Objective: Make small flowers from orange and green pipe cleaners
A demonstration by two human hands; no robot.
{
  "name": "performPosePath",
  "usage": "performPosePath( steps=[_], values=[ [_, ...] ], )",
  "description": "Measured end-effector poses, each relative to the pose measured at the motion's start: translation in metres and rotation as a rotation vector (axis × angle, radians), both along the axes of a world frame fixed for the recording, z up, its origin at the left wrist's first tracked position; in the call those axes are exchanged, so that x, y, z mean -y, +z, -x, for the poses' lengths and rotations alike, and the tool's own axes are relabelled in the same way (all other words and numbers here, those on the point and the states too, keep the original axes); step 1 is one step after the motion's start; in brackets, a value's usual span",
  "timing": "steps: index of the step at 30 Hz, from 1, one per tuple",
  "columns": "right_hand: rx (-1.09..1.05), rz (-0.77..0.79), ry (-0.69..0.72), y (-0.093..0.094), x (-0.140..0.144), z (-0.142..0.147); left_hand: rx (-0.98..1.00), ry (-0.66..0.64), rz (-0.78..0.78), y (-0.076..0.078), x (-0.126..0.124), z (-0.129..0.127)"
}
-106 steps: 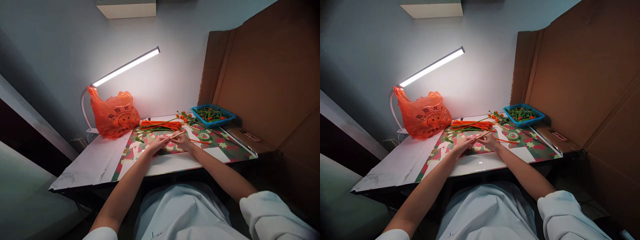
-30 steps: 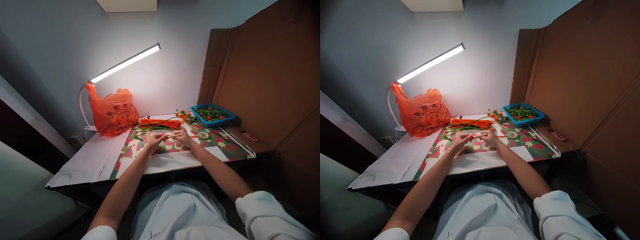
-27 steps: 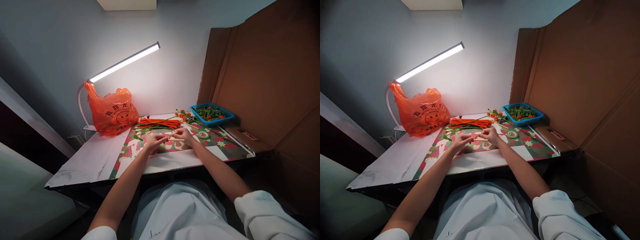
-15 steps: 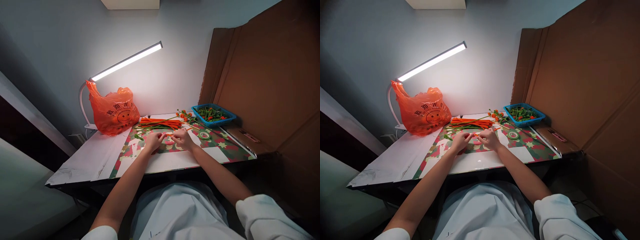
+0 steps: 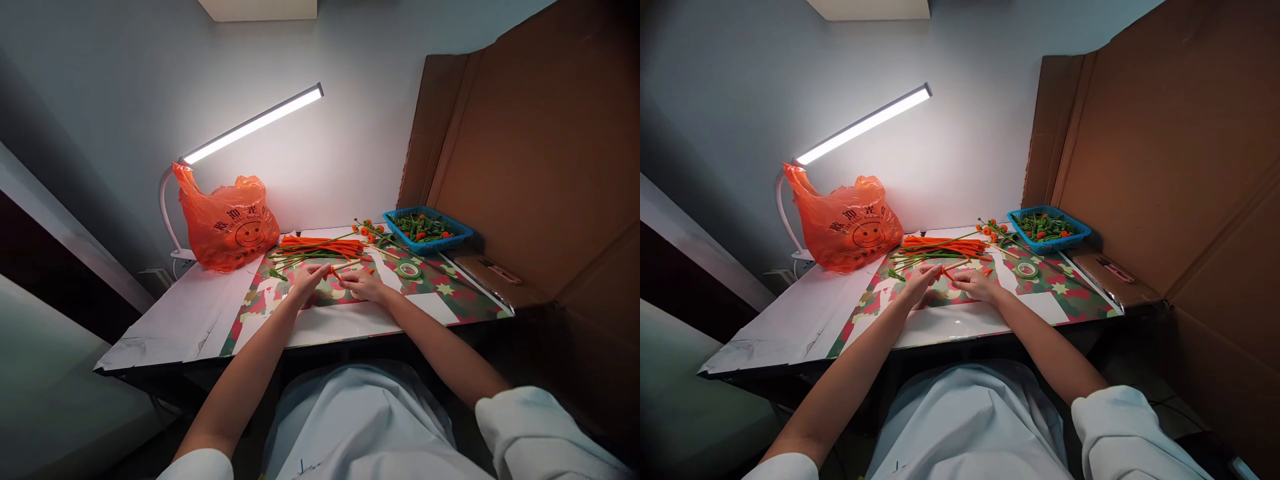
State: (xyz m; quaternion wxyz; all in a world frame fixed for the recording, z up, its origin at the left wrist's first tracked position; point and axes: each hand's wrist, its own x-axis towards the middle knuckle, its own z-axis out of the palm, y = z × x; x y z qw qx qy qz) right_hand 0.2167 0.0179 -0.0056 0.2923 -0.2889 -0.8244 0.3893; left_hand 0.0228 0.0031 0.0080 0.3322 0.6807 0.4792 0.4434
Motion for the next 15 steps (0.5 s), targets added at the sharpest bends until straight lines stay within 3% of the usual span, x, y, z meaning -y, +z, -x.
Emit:
performPosePath(
  steps=[4,11,15],
  values=[
    [-0.116,0.151,-0.067,0.008,-0.003,-0.003,-0.01,-0.109,0.001,0.003,0.002,0.001],
    [-0.208,-0.009,-0.192,0.02,-0.009,-0.014,-0.32,-0.147,-0.062,0.008,0.004,0.006],
    [-0.173,-0.1,-0.228,0.013,-0.007,-0.012,-0.5,-0.022,-0.135,0.005,0.002,0.007]
  ],
)
